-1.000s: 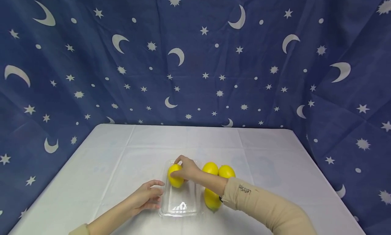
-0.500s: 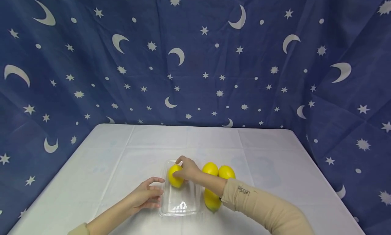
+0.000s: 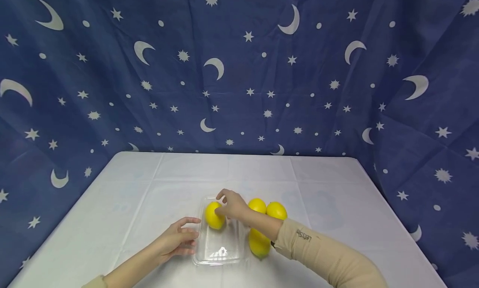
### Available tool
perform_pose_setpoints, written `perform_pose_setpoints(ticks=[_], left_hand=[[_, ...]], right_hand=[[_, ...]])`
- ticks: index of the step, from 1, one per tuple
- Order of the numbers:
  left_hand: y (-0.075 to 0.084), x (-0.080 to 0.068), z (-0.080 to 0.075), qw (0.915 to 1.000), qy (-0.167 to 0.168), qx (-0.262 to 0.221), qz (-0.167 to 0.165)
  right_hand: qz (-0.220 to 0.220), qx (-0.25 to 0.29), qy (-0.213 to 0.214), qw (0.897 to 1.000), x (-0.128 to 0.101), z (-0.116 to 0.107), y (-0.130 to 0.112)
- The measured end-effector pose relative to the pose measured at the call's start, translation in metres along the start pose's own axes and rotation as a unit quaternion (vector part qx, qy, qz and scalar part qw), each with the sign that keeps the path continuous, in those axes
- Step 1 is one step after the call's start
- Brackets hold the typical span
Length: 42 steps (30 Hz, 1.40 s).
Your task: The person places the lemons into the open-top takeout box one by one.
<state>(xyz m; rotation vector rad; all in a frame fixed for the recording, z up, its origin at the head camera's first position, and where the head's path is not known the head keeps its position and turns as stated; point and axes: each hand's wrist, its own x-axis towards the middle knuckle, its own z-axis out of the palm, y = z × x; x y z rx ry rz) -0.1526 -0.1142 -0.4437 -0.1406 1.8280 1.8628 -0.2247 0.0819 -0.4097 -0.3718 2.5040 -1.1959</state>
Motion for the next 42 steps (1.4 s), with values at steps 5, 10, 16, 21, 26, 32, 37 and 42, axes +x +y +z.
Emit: perform_pose_setpoints(ticks=[5, 10, 16, 21, 26, 32, 37, 42], left_hand=[[0.0, -0.001, -0.001, 1.0, -0.003, -0.002, 0.003], [-0.001, -0.001, -0.002, 1.0, -0.006, -0.006, 0.004], [0.0, -0.002, -0.002, 0.9998, -0.013, -0.008, 0.009], [0.001, -0.003, -0.002, 0.9998, -0.016, -0.009, 0.01], [0.002, -0.002, -0.002, 0.9999, -0.012, -0.007, 0.006], [0.001, -0.001, -0.002, 0.9999, -0.01, -0.007, 0.004], [0.0, -0.001, -0.002, 0.9999, -0.013, -0.007, 0.005], [-0.001, -0.001, -0.002, 0.9998, -0.015, -0.009, 0.004]], right_hand=[[-0.023, 0.01, 0.017, 1.0, -0.002, -0.003, 0.002], [-0.03, 0.019, 0.026, 0.999, -0.004, -0.007, 0.005], [-0.035, 0.011, 0.03, 0.999, -0.008, -0.014, 0.008], [-0.041, 0.01, 0.021, 0.999, -0.014, -0.021, 0.009], [-0.043, 0.029, 0.005, 0.999, -0.02, -0.026, 0.012], [-0.048, 0.058, -0.005, 0.997, -0.03, -0.03, 0.015], [-0.061, 0.067, -0.01, 0.996, -0.04, -0.034, 0.017], [-0.058, 0.084, -0.024, 0.994, -0.051, -0.04, 0.019]])
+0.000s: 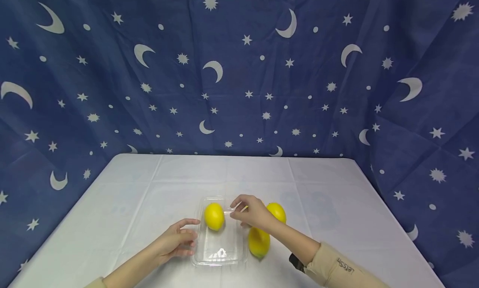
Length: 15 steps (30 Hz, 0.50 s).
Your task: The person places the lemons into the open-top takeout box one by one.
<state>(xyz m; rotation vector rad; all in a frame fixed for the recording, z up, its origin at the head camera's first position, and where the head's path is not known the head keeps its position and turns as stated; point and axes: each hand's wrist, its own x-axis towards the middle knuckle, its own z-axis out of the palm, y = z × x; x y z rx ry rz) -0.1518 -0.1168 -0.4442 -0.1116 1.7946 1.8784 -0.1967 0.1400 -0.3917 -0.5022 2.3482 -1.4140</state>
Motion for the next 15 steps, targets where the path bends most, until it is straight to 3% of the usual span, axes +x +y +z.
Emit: perform_pose_setpoints(ticks=[5, 15], left_hand=[[-0.002, 0.0, -0.001, 1.0, 0.001, -0.002, -0.003], [-0.003, 0.002, 0.001, 0.9999, 0.009, -0.007, -0.008]], right_hand=[[-0.005, 0.03, -0.018, 0.999, -0.009, -0.008, 0.003], [-0.011, 0.048, -0.004, 0.999, -0.029, -0.021, 0.015]])
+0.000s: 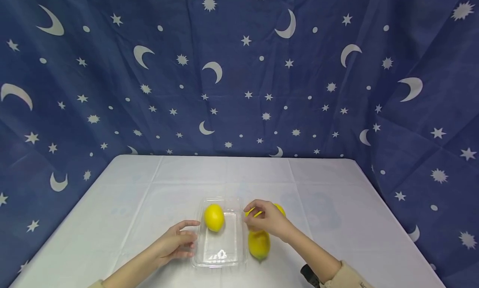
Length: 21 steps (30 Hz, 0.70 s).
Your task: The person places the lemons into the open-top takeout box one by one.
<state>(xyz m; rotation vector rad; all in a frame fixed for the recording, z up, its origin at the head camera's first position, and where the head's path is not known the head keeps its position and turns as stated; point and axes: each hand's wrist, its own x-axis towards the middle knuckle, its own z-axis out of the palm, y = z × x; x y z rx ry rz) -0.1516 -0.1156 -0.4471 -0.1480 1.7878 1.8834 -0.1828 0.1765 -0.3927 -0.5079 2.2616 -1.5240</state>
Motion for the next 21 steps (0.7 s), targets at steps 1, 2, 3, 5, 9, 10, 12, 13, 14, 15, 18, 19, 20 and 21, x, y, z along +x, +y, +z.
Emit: perform_pose_setpoints(ticks=[1, 2, 3, 5, 9, 10, 12, 13, 14, 15, 18, 19, 20, 21], left_hand=[[0.0, 0.0, 0.0, 1.0, 0.0, 0.0, 0.0], [0.0, 0.0, 0.0, 1.0, 0.0, 0.0, 0.0], [0.0, 0.0, 0.0, 1.0, -0.001, 0.001, 0.001], [0.0, 0.0, 0.0, 1.0, -0.001, 0.001, 0.001], [0.0, -0.001, -0.001, 1.0, -0.004, 0.001, 0.001], [-0.001, -0.001, -0.001, 1.0, -0.005, 0.002, 0.001], [-0.001, -0.001, 0.0, 1.0, -0.007, 0.003, 0.003], [-0.001, -0.001, 0.0, 0.9999, -0.008, 0.004, 0.004], [-0.001, -0.001, 0.0, 0.9999, -0.009, 0.006, 0.005], [-0.001, -0.001, 0.0, 0.9999, -0.01, 0.006, 0.005], [-0.001, 0.0, -0.001, 0.9999, -0.013, 0.007, 0.005], [-0.002, 0.0, -0.001, 0.9999, -0.014, 0.006, 0.004], [-0.001, 0.0, -0.001, 0.9999, -0.014, 0.005, 0.003], [-0.001, 0.0, -0.002, 0.9999, -0.015, 0.004, 0.003]], right_hand=[[0.0, -0.004, 0.002, 1.0, -0.002, -0.001, 0.001], [0.004, -0.006, 0.004, 1.0, -0.003, -0.002, 0.001], [0.006, -0.006, 0.005, 1.0, -0.004, -0.003, 0.002], [0.01, -0.009, 0.009, 1.0, -0.007, -0.005, 0.002], [0.016, -0.013, 0.01, 1.0, -0.012, -0.009, 0.006], [0.017, -0.015, 0.01, 1.0, -0.014, -0.01, 0.007], [0.019, -0.019, 0.007, 1.0, -0.016, -0.012, 0.011], [0.019, -0.019, 0.005, 1.0, -0.018, -0.012, 0.012], [0.021, -0.019, 0.004, 1.0, -0.019, -0.013, 0.014], [0.023, -0.017, 0.004, 1.0, -0.021, -0.013, 0.015], [0.031, -0.024, 0.011, 0.999, -0.024, -0.013, 0.019], [0.034, -0.025, 0.014, 0.999, -0.025, -0.013, 0.021], [0.038, -0.031, 0.018, 0.999, -0.025, -0.012, 0.022], [0.041, -0.036, 0.022, 0.998, -0.026, -0.012, 0.023]])
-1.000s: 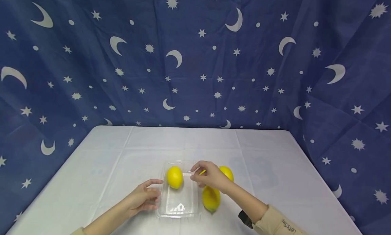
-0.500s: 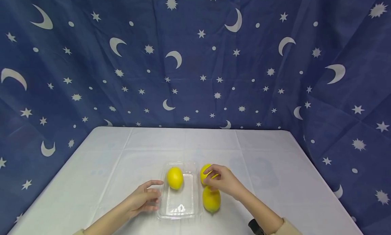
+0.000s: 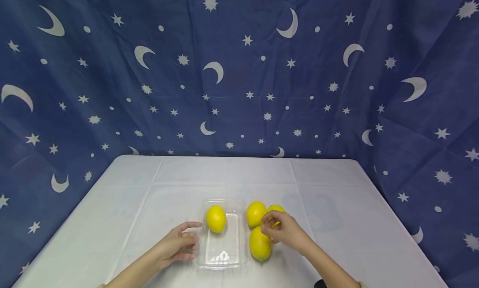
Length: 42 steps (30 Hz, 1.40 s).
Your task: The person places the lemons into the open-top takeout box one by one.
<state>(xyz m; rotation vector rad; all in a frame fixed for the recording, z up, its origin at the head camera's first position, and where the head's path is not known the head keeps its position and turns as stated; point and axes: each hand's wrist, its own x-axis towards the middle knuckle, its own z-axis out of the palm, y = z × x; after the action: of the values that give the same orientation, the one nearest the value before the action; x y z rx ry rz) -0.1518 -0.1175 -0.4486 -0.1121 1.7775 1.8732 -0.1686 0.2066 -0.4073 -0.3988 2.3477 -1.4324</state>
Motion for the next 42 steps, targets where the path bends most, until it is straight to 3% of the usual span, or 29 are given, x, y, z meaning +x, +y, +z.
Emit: perform_pose_setpoints(ticks=[7, 25, 42], left_hand=[[0.001, -0.001, -0.002, 1.0, -0.001, 0.001, 0.003], [0.002, -0.004, -0.001, 1.0, 0.003, 0.002, 0.003], [0.001, -0.004, 0.002, 1.0, 0.009, -0.003, 0.001]], right_hand=[[0.015, -0.025, 0.009, 1.0, -0.003, 0.007, 0.008], [0.055, -0.029, 0.017, 0.998, 0.0, 0.028, 0.021], [0.061, -0.037, 0.036, 0.997, -0.004, 0.028, 0.02]])
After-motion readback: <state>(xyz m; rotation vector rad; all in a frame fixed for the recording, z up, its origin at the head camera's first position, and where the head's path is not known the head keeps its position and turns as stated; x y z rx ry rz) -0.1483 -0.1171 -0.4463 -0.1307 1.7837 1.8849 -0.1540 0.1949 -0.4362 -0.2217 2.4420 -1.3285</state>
